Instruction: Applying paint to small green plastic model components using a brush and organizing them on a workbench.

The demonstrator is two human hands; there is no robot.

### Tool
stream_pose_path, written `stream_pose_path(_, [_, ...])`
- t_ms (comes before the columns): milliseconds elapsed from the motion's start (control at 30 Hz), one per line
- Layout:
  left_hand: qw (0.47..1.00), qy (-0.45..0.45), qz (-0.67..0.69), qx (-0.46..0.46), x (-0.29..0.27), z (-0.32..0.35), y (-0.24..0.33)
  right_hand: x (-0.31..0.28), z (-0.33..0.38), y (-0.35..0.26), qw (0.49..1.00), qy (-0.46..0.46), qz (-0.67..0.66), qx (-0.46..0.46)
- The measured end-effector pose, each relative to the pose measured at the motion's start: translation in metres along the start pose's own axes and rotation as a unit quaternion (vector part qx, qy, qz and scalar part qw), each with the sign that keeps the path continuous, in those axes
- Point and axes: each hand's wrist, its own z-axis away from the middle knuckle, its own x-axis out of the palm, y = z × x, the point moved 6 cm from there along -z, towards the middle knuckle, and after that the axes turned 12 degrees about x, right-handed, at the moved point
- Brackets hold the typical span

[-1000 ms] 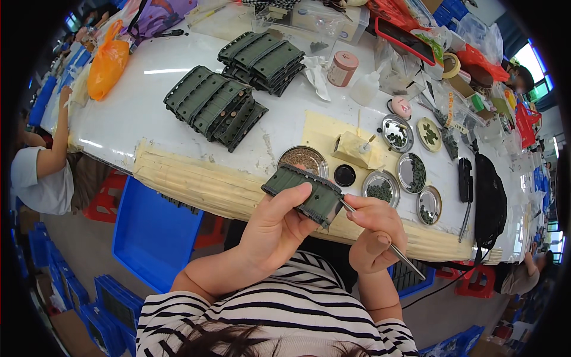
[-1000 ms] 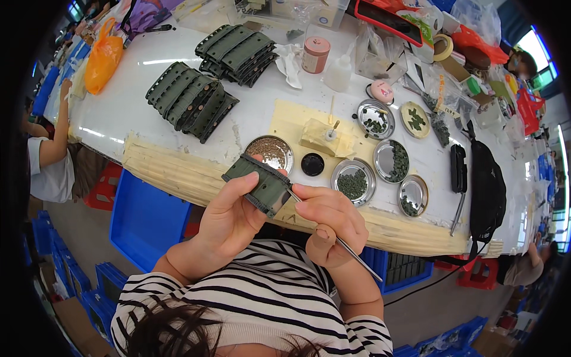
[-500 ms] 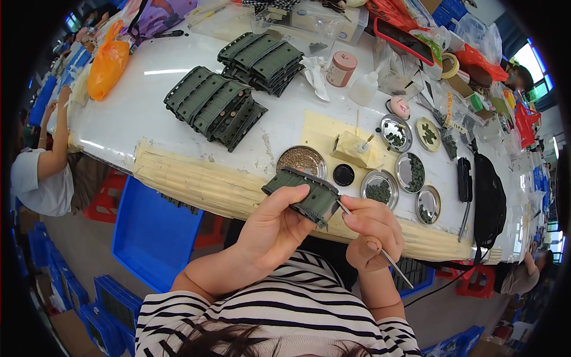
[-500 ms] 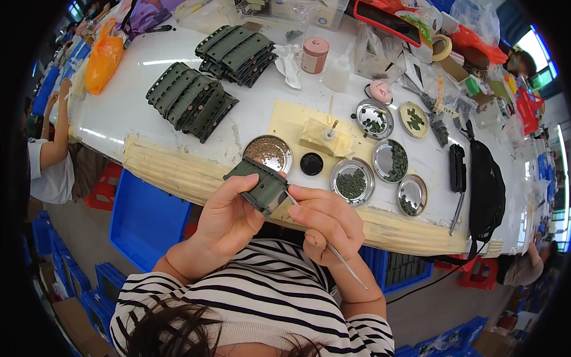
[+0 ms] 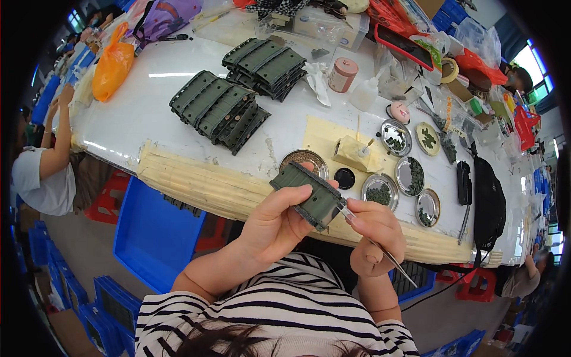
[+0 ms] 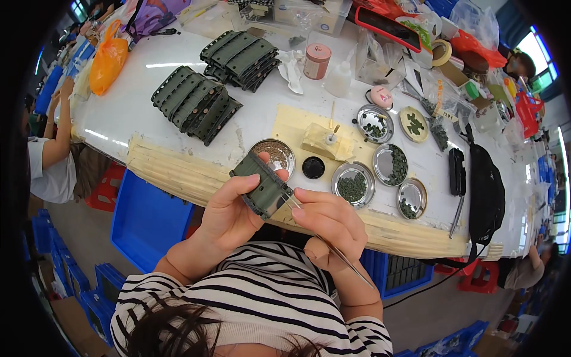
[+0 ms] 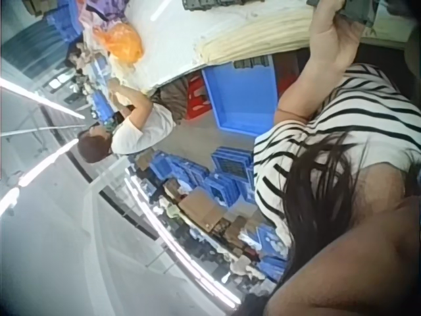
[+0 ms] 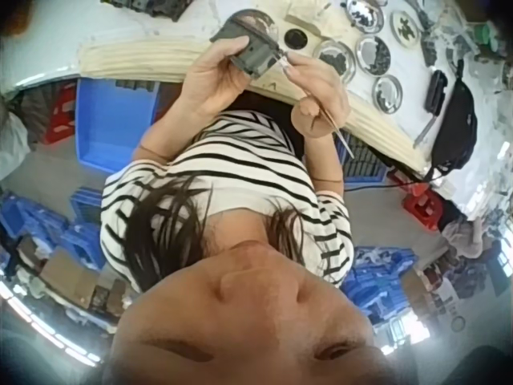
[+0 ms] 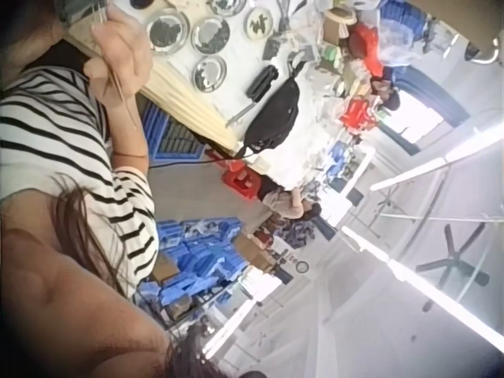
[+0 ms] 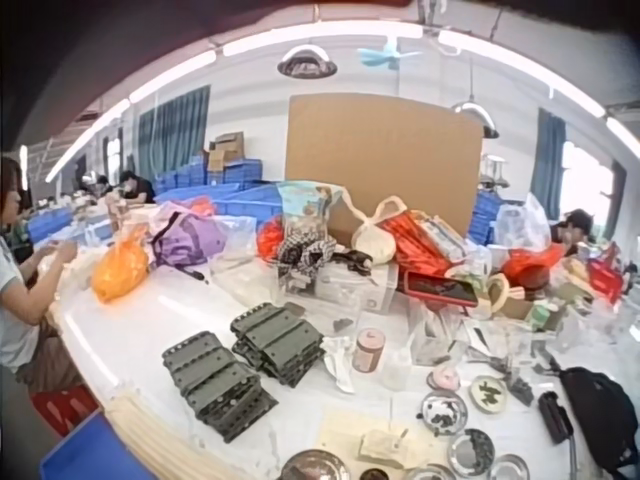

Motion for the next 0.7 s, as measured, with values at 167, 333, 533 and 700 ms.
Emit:
stream_pose_path(167, [1.000,-0.008,-0.004,0.004,-0.0027,0.0001,0.0004,0.0002,0.0010,0.0002,1.000,0.011,-0.021,0.020])
stream_pose_path(333, [1.000,-0.008,-0.014,0.007,-0.0027,0.0005,0.0005,0.0006,-0.0004,-0.0014,1.000,0.001,-0.013,0.012])
stream_pose_path(533, [1.000,-0.010,-0.014,0.008,-0.0034,0.0010,-0.0002,0.0007,0.0000,0.0000,1.000,0.001,-0.012,0.006])
stream_pose_path(700, [1.000,0.001,-0.017,0.004,-0.0031,0.0008,0.0008,-0.0001,-0.0046,0.0046,0.999,-0.017,-0.043,0.005])
